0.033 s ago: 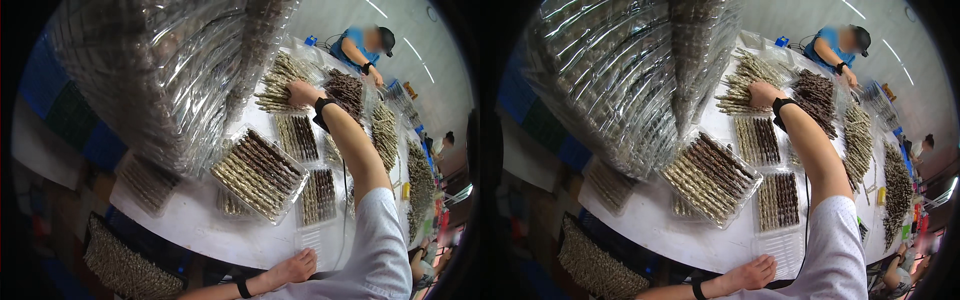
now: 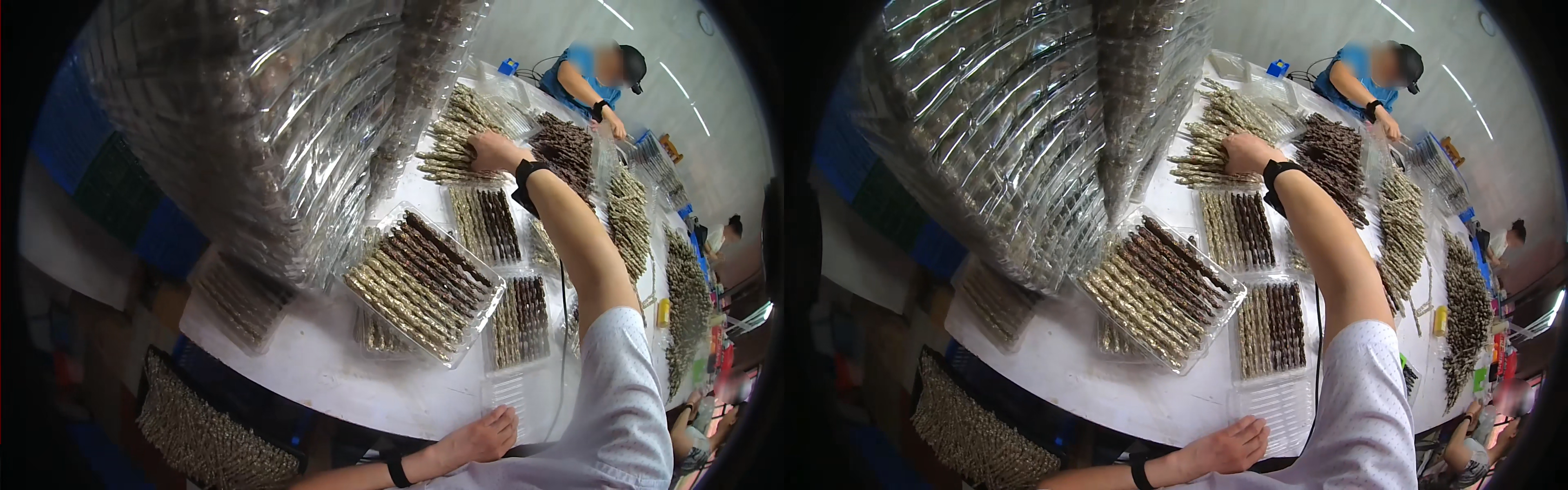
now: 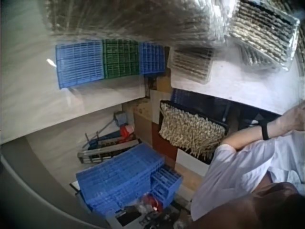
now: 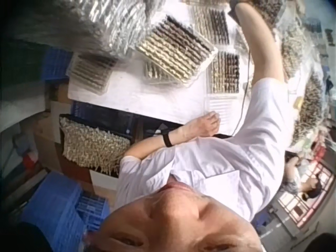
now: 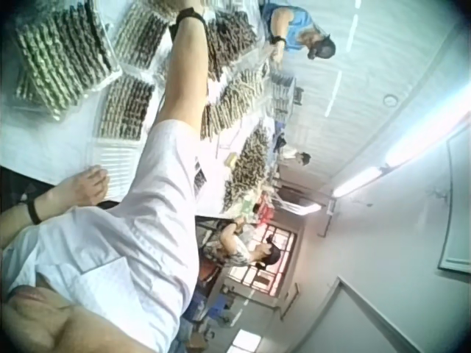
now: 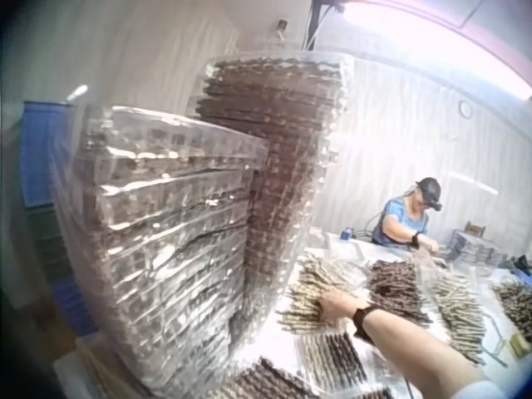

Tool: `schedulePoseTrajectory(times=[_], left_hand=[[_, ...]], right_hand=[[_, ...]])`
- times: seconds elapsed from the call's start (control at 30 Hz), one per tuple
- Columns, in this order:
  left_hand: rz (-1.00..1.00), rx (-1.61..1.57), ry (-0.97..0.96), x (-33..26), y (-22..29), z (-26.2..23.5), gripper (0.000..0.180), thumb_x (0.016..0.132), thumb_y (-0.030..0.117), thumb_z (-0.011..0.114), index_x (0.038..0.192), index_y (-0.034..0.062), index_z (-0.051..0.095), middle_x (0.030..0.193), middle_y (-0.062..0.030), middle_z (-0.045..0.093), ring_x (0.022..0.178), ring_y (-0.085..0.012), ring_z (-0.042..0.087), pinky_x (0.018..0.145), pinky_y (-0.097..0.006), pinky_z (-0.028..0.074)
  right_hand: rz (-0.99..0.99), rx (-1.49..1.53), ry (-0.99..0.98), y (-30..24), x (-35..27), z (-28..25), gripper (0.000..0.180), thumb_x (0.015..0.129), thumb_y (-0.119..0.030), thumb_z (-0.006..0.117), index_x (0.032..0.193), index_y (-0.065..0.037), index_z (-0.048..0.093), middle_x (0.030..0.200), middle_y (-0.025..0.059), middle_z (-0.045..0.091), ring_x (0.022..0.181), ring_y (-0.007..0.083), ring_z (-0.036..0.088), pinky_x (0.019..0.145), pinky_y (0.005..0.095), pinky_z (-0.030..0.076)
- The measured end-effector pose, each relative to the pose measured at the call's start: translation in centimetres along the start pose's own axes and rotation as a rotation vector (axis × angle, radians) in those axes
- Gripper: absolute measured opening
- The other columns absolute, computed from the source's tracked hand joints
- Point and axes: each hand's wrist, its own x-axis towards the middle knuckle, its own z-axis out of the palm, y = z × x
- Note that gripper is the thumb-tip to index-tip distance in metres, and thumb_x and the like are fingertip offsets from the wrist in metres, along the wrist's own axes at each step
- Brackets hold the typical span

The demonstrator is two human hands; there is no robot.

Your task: The person arranges chocolate-covered wafer sticks into clear plastic packaging trays on a white table. They pick up bundles of sticks, separate them, and place them into the slots of the trays, repeating the process for multiple units. Other workers are visible in the background performing similar tasks.

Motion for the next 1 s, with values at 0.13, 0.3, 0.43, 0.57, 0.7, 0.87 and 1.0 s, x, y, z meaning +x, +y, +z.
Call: schedulePoseTrajectory(times=[0.13, 0.3, 0.43, 0.57, 0.7, 0.87, 1.0], left_hand=[[0.004, 0.009, 0.007, 0.0, 0.0, 0.0, 0.032, 0.086, 0.022, 0.053, 0.104, -0.0013, 0.066, 0.11, -0.0143, 0.067, 0.112, -0.0284, 0.06, 0.106, -0.041, 0.042], [0.004, 0.001, -0.006, 0.0, 0.1, 0.3, 0.033, 0.086, 0.022, 0.053, 0.105, -0.002, 0.067, 0.112, -0.0149, 0.067, 0.114, -0.0298, 0.059, 0.108, -0.043, 0.04], [0.023, 0.003, -0.016, -0.4, 0.7, 1.9, 0.034, 0.086, 0.021, 0.054, 0.105, -0.0029, 0.067, 0.113, -0.0157, 0.066, 0.115, -0.0306, 0.059, 0.109, -0.044, 0.039], [0.011, 0.02, 0.007, -0.3, 0.7, 1.6, 0.032, 0.085, 0.021, 0.054, 0.104, -0.0023, 0.067, 0.113, -0.0152, 0.066, 0.114, -0.0303, 0.059, 0.109, -0.044, 0.04], [0.014, 0.021, 0.03, -0.1, 0.2, 0.2, 0.031, 0.084, 0.021, 0.055, 0.102, -0.0019, 0.067, 0.112, -0.0149, 0.066, 0.113, -0.0299, 0.059, 0.109, -0.043, 0.04], [-0.011, -0.005, 0.03, 0.2, 0.0, -0.1, 0.03, 0.083, 0.02, 0.055, 0.101, -0.0015, 0.067, 0.111, -0.0144, 0.066, 0.112, -0.0292, 0.059, 0.108, -0.041, 0.041], [-0.032, -0.017, 0.008, 0.5, -0.4, -1.1, 0.03, 0.083, 0.02, 0.055, 0.101, -0.001, 0.067, 0.111, -0.0137, 0.066, 0.112, -0.0281, 0.059, 0.108, -0.04, 0.041]], right_hand=[[-0.079, 0.015, 0.073, 1.5, 0.2, 1.3, 0.036, 0.069, -0.025, 0.073, 0.096, -0.001, 0.066, 0.089, 0.0213, 0.069, 0.09, 0.0392, 0.066, 0.083, 0.0452, 0.053], [0.019, -0.042, -0.02, -0.7, 0.1, -0.1, 0.036, 0.07, -0.024, 0.071, 0.099, -0.002, 0.07, 0.097, 0.0212, 0.07, 0.097, 0.0376, 0.068, 0.086, 0.0451, 0.055], [0.029, -0.036, -0.054, -0.7, -0.3, -0.5, 0.037, 0.071, -0.025, 0.072, 0.099, -0.001, 0.071, 0.095, 0.0214, 0.07, 0.096, 0.0372, 0.068, 0.086, 0.0441, 0.055], [0.054, -0.049, -0.023, -0.8, -0.6, -0.2, 0.038, 0.071, -0.026, 0.073, 0.099, -0.001, 0.069, 0.098, 0.0213, 0.07, 0.098, 0.0379, 0.067, 0.085, 0.0463, 0.055], [0.091, -0.054, 0.081, -0.2, -1.0, -0.8, 0.037, 0.073, -0.028, 0.073, 0.099, -0.002, 0.066, 0.102, 0.0221, 0.069, 0.099, 0.0384, 0.067, 0.084, 0.0473, 0.055], [0.108, -0.067, 0.051, 1.2, -1.7, -2.1, 0.039, 0.077, -0.031, 0.073, 0.102, -0.003, 0.064, 0.1, 0.021, 0.069, 0.099, 0.0386, 0.066, 0.083, 0.0479, 0.055], [0.144, -0.012, 0.063, 0.5, -2.4, -3.0, 0.041, 0.078, -0.034, 0.074, 0.101, -0.001, 0.063, 0.102, 0.0211, 0.068, 0.102, 0.0386, 0.065, 0.086, 0.0485, 0.053]])
